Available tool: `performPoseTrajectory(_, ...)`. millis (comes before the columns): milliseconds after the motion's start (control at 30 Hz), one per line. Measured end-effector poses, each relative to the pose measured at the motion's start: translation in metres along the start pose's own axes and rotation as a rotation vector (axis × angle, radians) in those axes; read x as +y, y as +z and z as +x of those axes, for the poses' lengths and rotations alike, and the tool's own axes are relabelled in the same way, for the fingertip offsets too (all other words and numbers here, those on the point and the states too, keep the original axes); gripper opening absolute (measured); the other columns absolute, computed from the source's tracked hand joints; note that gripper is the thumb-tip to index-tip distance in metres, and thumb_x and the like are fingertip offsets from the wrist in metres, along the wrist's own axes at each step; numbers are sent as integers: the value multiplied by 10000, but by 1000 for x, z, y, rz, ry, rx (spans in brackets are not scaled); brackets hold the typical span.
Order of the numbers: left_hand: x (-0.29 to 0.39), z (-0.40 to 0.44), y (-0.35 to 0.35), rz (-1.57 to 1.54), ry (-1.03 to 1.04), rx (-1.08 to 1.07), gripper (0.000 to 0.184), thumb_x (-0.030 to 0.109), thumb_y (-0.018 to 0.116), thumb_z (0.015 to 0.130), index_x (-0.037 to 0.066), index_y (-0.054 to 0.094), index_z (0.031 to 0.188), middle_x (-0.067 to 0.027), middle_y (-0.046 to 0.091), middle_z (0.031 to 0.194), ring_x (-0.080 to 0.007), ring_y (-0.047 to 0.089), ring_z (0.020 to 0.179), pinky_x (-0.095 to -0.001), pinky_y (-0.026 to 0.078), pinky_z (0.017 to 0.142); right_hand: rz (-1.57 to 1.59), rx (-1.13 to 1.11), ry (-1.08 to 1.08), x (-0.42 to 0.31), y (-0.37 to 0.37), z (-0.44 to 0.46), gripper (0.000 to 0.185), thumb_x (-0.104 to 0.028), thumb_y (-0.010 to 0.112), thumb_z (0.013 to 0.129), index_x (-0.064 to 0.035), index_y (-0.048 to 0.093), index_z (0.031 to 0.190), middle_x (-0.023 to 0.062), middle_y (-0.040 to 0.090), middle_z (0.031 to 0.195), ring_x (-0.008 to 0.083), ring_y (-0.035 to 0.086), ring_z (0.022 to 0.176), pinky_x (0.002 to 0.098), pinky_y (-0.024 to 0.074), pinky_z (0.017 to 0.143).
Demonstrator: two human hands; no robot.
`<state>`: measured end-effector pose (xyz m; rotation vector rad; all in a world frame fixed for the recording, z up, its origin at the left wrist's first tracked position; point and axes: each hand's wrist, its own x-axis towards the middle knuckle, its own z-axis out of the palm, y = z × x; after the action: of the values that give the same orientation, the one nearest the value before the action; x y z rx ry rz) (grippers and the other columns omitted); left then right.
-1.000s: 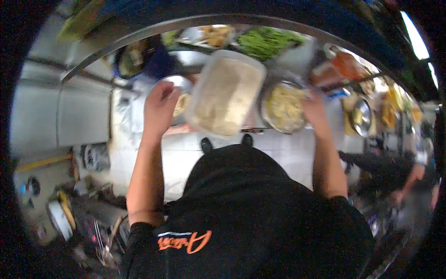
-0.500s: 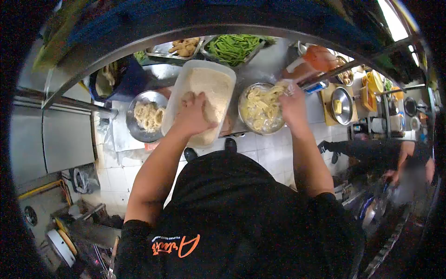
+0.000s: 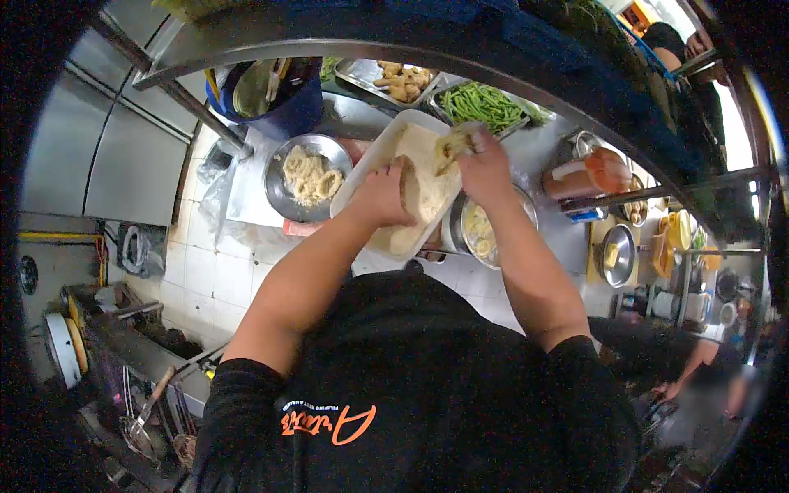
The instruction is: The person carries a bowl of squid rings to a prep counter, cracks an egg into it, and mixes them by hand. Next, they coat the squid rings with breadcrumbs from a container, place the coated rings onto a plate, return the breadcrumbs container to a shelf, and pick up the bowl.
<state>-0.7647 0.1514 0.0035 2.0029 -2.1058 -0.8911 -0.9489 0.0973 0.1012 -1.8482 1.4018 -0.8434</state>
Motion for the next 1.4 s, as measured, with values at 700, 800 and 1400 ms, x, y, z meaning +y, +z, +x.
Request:
performPoseTrajectory(700, -1, 20, 6, -503, -4, 140, 730, 288, 824, 588, -20, 552, 1191, -204, 640, 1099, -346, 626, 1018, -399, 483, 896, -199, -53, 113, 65, -42, -60, 398, -236, 642, 800, -21, 635, 1134, 262, 589, 1198, 423, 536, 1145, 481, 425, 1003)
performPoseTrajectory(800, 17, 17, -8, -530, -7, 293, 613, 264, 792, 628, -18, 591, 1134, -201, 665, 1035, -340, 647, 969, -398, 500, 847, -398, 95, 172, 108, -51, -79, 400, -226, 661, 790, -12, 634, 1127, 259, 619, 1148, 422, 571, 1094, 468, 450, 972)
performPoseTrajectory(1400, 42, 22, -3, -132, 171, 400, 424, 252, 708, 726, 12, 662, 1073, -186, 658, 991, -345, 626, 959, -416, 502, 836, -21, 97, 214, 131, -81, -107, 366, -138, 671, 755, 11, 654, 1088, 198, 692, 1048, 327, 667, 979, 395, 511, 870)
